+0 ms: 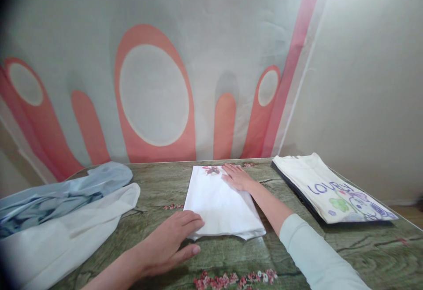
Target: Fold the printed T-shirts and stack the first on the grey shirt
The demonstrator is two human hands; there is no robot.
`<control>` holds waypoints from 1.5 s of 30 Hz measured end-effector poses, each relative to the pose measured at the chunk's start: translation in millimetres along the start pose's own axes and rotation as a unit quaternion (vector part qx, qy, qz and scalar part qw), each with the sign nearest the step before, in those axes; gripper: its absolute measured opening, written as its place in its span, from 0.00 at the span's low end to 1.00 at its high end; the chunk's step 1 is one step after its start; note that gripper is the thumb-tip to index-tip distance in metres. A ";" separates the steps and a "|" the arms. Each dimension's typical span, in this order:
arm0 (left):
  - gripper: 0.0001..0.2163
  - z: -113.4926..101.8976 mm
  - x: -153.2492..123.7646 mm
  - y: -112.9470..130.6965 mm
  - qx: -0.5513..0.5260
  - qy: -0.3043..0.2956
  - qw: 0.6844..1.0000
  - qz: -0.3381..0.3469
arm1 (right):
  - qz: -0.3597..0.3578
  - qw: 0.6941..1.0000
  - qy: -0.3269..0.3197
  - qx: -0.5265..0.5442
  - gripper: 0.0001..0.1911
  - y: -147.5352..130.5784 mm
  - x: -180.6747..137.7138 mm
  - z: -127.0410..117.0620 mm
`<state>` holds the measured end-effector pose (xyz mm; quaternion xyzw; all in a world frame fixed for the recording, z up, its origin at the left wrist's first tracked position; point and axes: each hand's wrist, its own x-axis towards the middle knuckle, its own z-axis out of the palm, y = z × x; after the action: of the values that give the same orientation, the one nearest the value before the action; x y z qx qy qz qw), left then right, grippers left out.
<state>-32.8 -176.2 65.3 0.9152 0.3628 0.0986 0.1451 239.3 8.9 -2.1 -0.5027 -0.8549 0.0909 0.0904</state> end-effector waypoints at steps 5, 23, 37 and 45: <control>0.20 -7.4 -4.7 21.2 -0.049 -0.027 0.998 0.021 | 0.087 0.996 0.028 -0.019 0.36 33.6 -1.7 3.1; 0.26 51.6 126.4 -93.5 0.146 0.093 0.980 -0.098 | -0.022 0.999 0.009 0.022 0.36 -32.8 -11.6 7.9; 0.26 29.8 77.3 -86.3 0.240 0.143 0.919 -0.278 | 0.114 0.992 0.042 -0.043 0.38 1.1 -45.3 8.8; 0.27 53.1 48.7 -14.6 0.163 0.048 0.978 -0.121 | -0.008 1.000 0.011 0.004 0.36 -59.4 -102.3 7.3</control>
<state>8.1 -142.7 14.3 0.8700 0.4888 0.0634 -0.0127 236.4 -109.6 -1.0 -0.4964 -0.8574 0.0881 0.1030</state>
